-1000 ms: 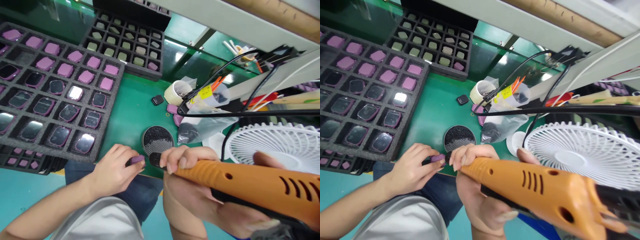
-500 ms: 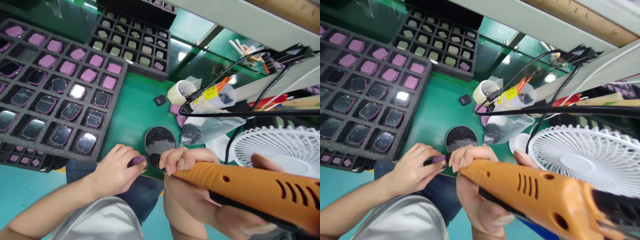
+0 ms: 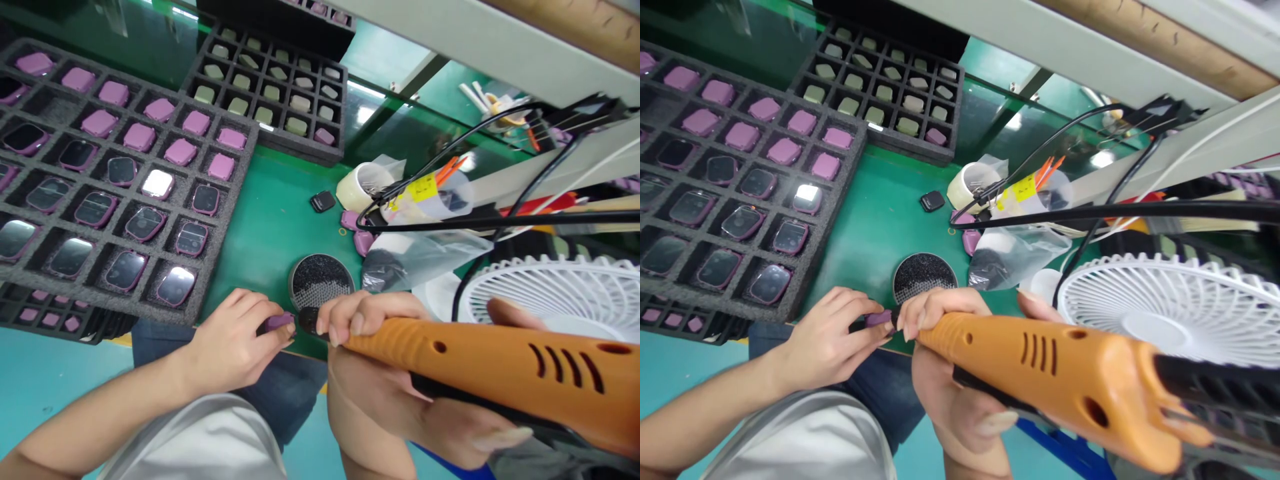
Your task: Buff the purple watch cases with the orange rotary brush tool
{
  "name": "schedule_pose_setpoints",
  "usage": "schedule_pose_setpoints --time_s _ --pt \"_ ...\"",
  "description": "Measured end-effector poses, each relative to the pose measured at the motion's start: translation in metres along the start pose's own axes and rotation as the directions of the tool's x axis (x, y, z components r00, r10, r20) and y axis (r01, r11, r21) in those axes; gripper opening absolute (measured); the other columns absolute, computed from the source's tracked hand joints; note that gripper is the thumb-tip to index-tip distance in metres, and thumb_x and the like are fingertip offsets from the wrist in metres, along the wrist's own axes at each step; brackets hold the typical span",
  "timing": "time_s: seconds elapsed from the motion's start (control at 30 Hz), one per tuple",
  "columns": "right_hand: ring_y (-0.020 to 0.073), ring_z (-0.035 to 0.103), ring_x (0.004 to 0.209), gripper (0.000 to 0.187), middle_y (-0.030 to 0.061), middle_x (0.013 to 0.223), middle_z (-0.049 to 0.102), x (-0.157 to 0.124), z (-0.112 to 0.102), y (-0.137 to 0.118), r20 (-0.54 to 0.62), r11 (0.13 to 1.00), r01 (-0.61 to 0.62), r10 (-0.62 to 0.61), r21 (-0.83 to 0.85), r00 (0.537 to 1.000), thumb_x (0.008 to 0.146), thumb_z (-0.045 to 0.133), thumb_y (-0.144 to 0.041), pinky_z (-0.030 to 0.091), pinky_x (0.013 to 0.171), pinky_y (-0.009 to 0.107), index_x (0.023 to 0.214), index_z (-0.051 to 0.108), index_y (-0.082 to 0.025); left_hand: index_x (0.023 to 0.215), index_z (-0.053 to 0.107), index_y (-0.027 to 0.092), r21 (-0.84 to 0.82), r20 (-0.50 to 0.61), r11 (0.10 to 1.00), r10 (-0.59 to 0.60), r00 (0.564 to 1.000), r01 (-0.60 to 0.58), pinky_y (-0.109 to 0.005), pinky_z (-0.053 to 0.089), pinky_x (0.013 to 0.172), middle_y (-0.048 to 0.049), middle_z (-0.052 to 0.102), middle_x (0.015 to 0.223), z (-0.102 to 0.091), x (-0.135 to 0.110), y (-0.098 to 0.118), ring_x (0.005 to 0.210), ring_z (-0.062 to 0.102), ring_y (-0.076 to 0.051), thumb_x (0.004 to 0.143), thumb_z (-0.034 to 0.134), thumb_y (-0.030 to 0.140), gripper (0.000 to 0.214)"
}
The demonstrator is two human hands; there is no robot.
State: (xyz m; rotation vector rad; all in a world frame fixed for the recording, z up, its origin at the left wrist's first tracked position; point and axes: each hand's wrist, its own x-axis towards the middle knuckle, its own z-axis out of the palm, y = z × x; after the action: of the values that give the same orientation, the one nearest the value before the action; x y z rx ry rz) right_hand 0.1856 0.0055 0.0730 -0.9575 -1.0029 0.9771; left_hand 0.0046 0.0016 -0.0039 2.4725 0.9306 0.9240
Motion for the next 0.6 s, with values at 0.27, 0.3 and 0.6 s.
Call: schedule_pose_setpoints --time_s 0.27,0.3,0.6 --pt "0.0202 0.059 0.06 0.061 -0.0012 0.075 0.059 0.0015 0.0064 -0.0044 -0.053 0.997 -0.043 0.04 -0.066 0.998 0.085 0.072 -0.087 0.055 0.06 0.041 0.089 0.066 -0.027 0.117 0.076 0.017 0.003 -0.007 1.0 0.003 1.0 -0.003 -0.044 0.055 0.089 -0.0107 0.076 0.115 0.0001 0.0009 -0.0004 0.105 0.067 -0.026 0.107 0.071 0.023 0.013" --pt "0.0204 0.059 0.06 0.061 -0.0012 0.074 0.058 0.0016 0.0071 -0.0048 -0.053 0.996 -0.055 0.051 -0.071 0.997 0.083 0.072 -0.088 0.055 0.061 0.042 0.088 0.066 -0.027 0.117 0.076 0.017 0.003 -0.009 1.0 0.004 1.0 -0.004 -0.044 0.055 0.088 -0.0107 0.076 0.115 -0.0002 0.0013 -0.0004 0.105 0.067 -0.026 0.107 0.071 0.023 0.012" --pt "0.0211 0.058 0.062 0.059 -0.0011 0.075 0.058 -0.0045 0.0062 -0.001 -0.066 0.996 -0.055 0.05 -0.067 0.997 0.083 0.074 -0.087 0.056 0.061 0.043 0.088 0.067 -0.028 0.114 0.076 0.019 0.014 -0.014 1.0 -0.004 1.0 0.004 -0.044 0.055 0.087 -0.0103 0.076 0.113 -0.0004 0.0023 0.0007 0.102 0.068 -0.025 0.109 0.068 0.024 0.011"
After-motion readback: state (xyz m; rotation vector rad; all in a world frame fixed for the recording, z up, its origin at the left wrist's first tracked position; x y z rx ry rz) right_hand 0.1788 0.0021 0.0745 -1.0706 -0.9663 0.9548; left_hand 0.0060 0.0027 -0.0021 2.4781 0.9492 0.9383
